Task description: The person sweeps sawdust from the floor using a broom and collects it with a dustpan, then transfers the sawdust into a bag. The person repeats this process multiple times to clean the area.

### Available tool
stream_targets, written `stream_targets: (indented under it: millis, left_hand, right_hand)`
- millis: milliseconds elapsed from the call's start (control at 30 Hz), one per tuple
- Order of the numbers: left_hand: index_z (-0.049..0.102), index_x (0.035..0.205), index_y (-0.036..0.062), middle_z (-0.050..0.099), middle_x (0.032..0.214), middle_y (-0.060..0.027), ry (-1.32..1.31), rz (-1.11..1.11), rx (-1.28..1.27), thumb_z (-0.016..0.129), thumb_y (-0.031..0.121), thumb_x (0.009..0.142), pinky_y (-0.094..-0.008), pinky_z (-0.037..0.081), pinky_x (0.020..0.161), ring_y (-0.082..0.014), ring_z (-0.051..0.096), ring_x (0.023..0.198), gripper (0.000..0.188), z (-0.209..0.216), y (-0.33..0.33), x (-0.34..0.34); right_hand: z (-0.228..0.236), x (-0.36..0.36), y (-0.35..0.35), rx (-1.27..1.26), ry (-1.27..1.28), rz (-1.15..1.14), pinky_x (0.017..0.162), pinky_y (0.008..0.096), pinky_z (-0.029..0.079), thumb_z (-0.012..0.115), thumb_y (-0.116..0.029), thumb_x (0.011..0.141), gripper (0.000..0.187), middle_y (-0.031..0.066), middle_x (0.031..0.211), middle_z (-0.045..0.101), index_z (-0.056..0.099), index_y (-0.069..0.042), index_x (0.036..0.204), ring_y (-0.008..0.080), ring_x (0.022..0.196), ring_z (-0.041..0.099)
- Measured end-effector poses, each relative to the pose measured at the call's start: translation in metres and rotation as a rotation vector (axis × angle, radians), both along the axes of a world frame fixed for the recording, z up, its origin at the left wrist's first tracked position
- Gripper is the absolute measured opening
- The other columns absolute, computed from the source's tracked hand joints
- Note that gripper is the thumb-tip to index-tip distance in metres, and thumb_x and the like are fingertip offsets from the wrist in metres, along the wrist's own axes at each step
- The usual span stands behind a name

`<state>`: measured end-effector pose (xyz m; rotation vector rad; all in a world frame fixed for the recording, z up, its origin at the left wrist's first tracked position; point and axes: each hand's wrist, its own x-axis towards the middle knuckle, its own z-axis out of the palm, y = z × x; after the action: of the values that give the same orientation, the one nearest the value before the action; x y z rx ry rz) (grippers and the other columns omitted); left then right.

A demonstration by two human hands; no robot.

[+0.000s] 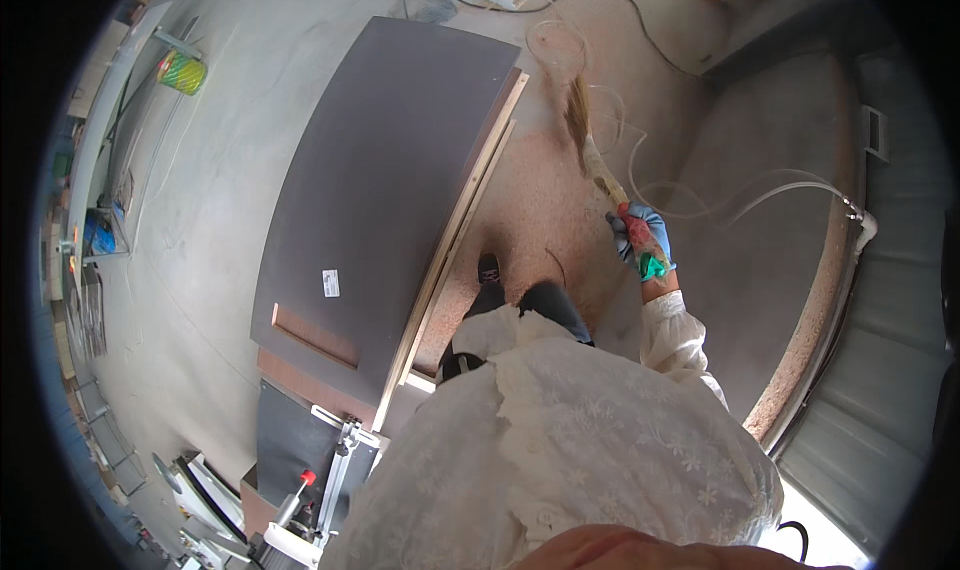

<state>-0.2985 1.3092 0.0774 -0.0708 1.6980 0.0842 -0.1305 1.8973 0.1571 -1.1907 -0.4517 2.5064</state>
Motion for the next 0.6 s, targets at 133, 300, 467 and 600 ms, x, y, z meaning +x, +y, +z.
stream_targets:
  millis: [133, 300, 467, 600]
  left_hand:
    - [0.069, 0.116, 0.0025, 0.073, 0.103, -0.017, 0.197, -0.159, 0.107, 0.062, 0.057, 0.091, -0.0412, 0.053, 0.084, -0.0262, 0.069, 0.094, 0.061, 0.017, 0.13, -0.109]
    - [0.065, 0.117, -0.0039, 0.069, 0.111, -0.0266, 0.977, 0.071, 0.673, 0.068, 0.045, 0.091, -0.0451, 0.05, 0.091, -0.0377, 0.067, 0.106, 0.056, 0.021, 0.354, -0.203]
    - [0.046, 0.144, 0.0004, 0.043, 0.149, -0.0255, 1.194, 0.059, 0.758, 0.068, 0.049, 0.087, -0.0475, 0.038, 0.111, -0.0402, 0.041, 0.139, 0.078, 0.003, 0.543, -0.229]
    - [0.023, 0.155, -0.0013, 0.018, 0.163, -0.0248, 1.025, -0.031, 0.236, 0.068, 0.058, 0.082, -0.0463, 0.019, 0.123, -0.0408, 0.014, 0.152, 0.105, -0.012, 0.617, -0.212]
  right_hand:
    - [0.035, -0.013, 0.045, 0.125, -0.121, -0.018, 0.047, 0.0263, 0.054, 0.066, -0.022, 0.092, 0.023, 0.0143, 0.089, 0.07, 0.062, -0.003, 0.103, 0.0167, 0.061, 0.065]
    - [0.039, -0.052, 0.15, 0.065, -0.119, 0.031, 0.047, 0.0259, 0.055, 0.067, -0.024, 0.092, 0.029, 0.0117, 0.087, 0.069, 0.06, 0.001, 0.106, 0.0146, 0.055, 0.063]
    - [0.028, -0.095, 0.297, 0.066, -0.332, 0.35, 0.049, 0.0246, 0.052, 0.07, -0.033, 0.088, 0.036, 0.0059, 0.079, 0.069, 0.065, -0.001, 0.102, 0.0128, 0.054, 0.062]
    - [0.039, -0.124, 0.389, -0.009, -0.378, 0.462, 0.053, 0.0255, 0.053, 0.074, -0.032, 0.085, 0.031, 0.008, 0.083, 0.074, 0.068, -0.008, 0.102, 0.0154, 0.061, 0.068]
